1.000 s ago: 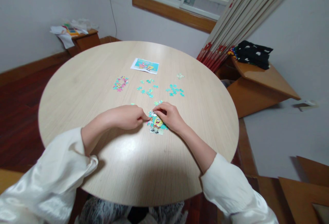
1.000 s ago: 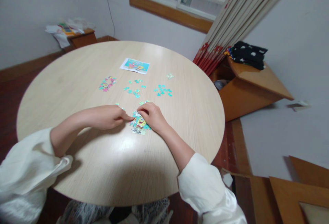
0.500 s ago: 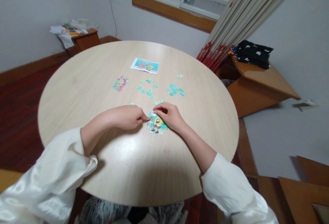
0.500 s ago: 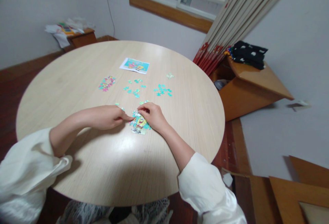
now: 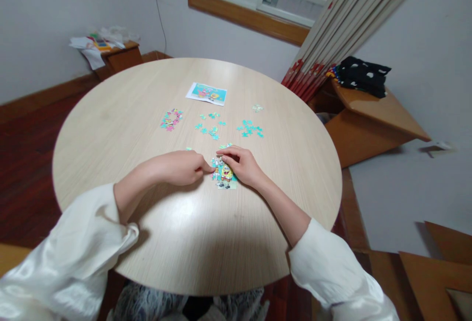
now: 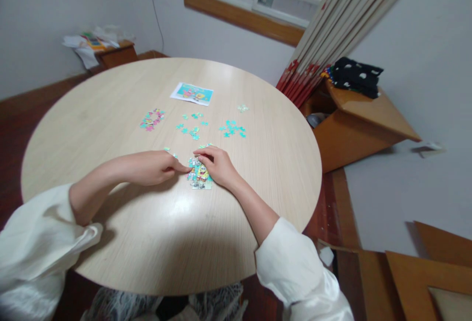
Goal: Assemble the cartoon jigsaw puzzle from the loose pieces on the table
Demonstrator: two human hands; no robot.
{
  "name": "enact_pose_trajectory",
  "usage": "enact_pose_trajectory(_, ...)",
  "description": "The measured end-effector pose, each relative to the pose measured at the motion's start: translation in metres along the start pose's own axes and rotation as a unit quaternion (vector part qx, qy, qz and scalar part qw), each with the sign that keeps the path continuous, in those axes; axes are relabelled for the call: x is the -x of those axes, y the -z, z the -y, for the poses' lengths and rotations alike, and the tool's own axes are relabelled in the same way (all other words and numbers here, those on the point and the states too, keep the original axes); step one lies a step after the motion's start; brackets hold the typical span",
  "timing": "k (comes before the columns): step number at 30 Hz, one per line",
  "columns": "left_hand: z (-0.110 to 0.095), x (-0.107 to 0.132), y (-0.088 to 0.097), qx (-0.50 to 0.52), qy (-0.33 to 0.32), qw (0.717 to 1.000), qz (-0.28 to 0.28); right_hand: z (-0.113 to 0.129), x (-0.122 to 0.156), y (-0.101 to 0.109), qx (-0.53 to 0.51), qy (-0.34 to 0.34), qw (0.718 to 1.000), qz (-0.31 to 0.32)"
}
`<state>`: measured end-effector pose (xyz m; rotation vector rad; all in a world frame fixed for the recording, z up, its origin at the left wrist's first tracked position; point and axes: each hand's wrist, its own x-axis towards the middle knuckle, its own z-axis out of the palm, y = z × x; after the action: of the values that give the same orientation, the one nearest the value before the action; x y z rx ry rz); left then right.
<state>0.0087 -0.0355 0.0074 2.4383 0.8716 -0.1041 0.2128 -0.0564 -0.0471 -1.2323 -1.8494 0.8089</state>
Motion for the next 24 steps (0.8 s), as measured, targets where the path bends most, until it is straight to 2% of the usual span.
enact_pose_trajectory(3,-0.001,-0.001,0.0,0.015,-0.019,1.0,0.01,0.001,0.0,0.001,0.028,0.024,0.999,0.011)
enact_pose_trajectory(6,-0.006,-0.001,0.002,0.031,-0.027,0.999,-0.008,0.003,0.001,0.001,0.05,0.043,0.998,0.022)
enact_pose_trajectory(12,-0.01,-0.001,0.001,-0.017,-0.014,0.999,0.023,0.004,0.002,0.0,0.059,0.051,0.997,0.021)
enact_pose_trajectory(16,-0.009,-0.002,-0.001,-0.023,-0.003,1.0,0.02,0.007,0.003,0.0,0.051,0.065,0.996,0.012)
enact_pose_trajectory(20,-0.01,-0.002,-0.001,-0.017,-0.006,1.0,0.024,0.008,0.003,0.001,0.043,0.078,0.996,-0.025)
enact_pose_trajectory(24,-0.006,-0.004,-0.002,0.024,-0.024,0.999,0.028,0.004,0.002,0.003,0.032,0.049,0.995,-0.084)
